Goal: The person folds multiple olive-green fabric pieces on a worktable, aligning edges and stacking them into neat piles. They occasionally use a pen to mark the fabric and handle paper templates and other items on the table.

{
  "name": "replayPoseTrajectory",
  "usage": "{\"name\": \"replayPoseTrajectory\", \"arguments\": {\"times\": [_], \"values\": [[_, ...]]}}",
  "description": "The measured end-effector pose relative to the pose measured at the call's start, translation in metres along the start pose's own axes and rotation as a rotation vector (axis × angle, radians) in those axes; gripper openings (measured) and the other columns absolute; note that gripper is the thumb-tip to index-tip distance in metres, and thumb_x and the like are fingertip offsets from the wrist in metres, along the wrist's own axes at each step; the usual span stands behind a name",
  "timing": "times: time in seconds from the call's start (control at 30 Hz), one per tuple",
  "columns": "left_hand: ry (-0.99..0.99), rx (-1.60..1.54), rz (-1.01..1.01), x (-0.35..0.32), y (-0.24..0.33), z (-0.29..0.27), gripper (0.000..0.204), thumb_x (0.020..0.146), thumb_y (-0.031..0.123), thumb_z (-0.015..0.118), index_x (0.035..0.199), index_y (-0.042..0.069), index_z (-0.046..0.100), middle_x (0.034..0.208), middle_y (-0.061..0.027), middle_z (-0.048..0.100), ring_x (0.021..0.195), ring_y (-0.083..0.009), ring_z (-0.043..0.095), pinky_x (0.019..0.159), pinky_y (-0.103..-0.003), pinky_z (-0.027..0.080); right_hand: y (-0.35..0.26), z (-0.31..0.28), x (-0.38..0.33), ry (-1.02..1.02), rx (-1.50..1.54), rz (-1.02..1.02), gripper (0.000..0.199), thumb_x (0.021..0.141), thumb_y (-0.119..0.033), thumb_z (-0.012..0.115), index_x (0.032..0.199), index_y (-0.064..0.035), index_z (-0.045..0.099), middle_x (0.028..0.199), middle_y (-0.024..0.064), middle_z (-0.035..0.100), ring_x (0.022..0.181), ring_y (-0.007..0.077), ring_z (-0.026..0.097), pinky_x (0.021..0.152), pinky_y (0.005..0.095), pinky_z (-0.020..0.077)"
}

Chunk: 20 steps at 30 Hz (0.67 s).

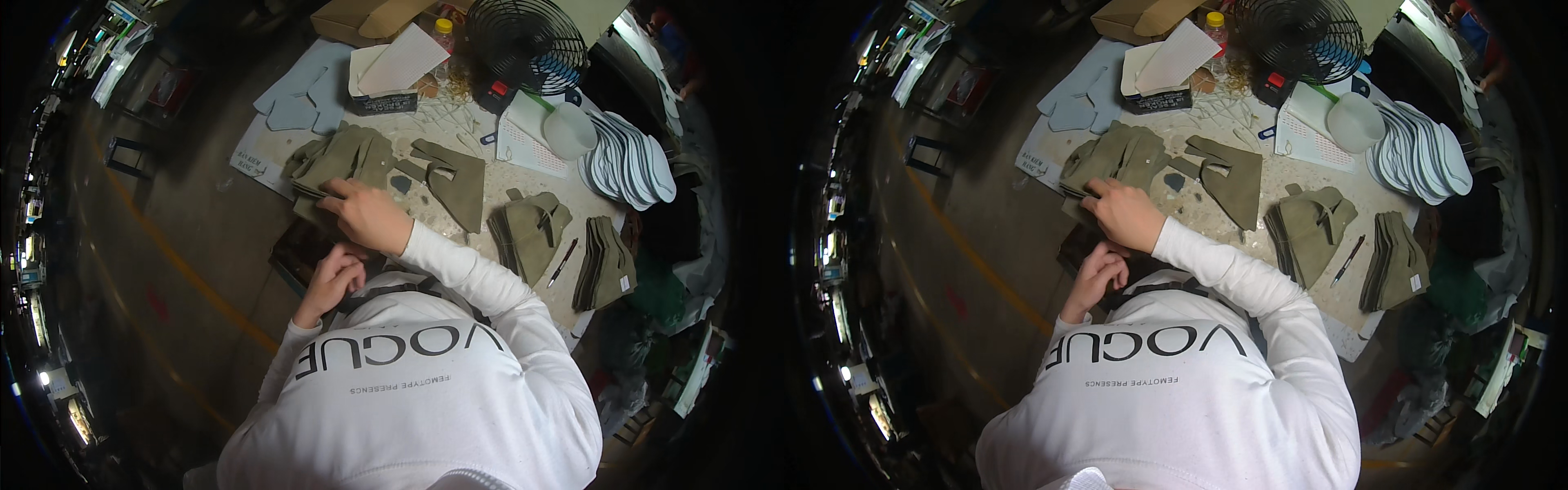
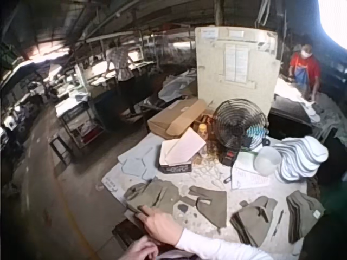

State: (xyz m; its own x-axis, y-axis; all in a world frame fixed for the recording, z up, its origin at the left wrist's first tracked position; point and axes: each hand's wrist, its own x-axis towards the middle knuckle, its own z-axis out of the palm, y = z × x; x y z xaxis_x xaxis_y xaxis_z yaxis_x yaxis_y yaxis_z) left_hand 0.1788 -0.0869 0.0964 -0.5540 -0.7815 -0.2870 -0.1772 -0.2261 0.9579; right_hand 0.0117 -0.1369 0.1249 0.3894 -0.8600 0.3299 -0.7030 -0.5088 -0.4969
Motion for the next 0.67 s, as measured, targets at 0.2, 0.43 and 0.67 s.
{"name": "replayPoseTrajectory", "arguments": {"times": [0.2, 0.43, 0.67], "values": [[-0.317, 0.652, 0.484, 0.058, -0.001, 0.066, 0.038, 0.090, 0.027, 0.054, 0.118, 0.002, 0.056, 0.111, -0.0196, 0.061, 0.101, -0.0223, 0.062, 0.085, -0.033, 0.047, 0.006, -0.005, 0.011, -0.100, 0.047, -0.059, 0.041, 0.071, -0.004, 0.059, 0.111, -0.0088, 0.064, 0.113, 0.0104, 0.057, 0.087, 0.0325, 0.063, 0.073, 0.0409, 0.0538], [0.011, 1.238, 0.133, 0.162, -0.047, 0.120, 0.070, 0.084, 0.036, 0.061, 0.141, 0.007, 0.033, 0.150, -0.0158, 0.026, 0.131, -0.0475, 0.028, 0.103, -0.056, 0.031, -0.001, -0.015, -0.001, 0.022, 0.021, -0.113, 0.036, 0.076, -0.004, 0.056, 0.111, -0.0025, 0.062, 0.106, 0.0129, 0.054, 0.087, 0.0315, 0.062, 0.071, 0.0413, 0.0536], [0.248, 1.246, 0.277, 0.174, -0.086, 0.116, 0.081, 0.080, 0.048, 0.064, 0.145, 0.014, 0.029, 0.154, -0.0168, 0.018, 0.138, -0.0463, 0.019, 0.107, -0.057, 0.026, -0.001, -0.054, -0.008, 0.107, 0.133, -0.007, 0.053, 0.073, 0.001, 0.060, 0.125, -0.0089, 0.056, 0.127, 0.0149, 0.049, 0.109, 0.0295, 0.057, 0.086, 0.0350, 0.0509]]}}
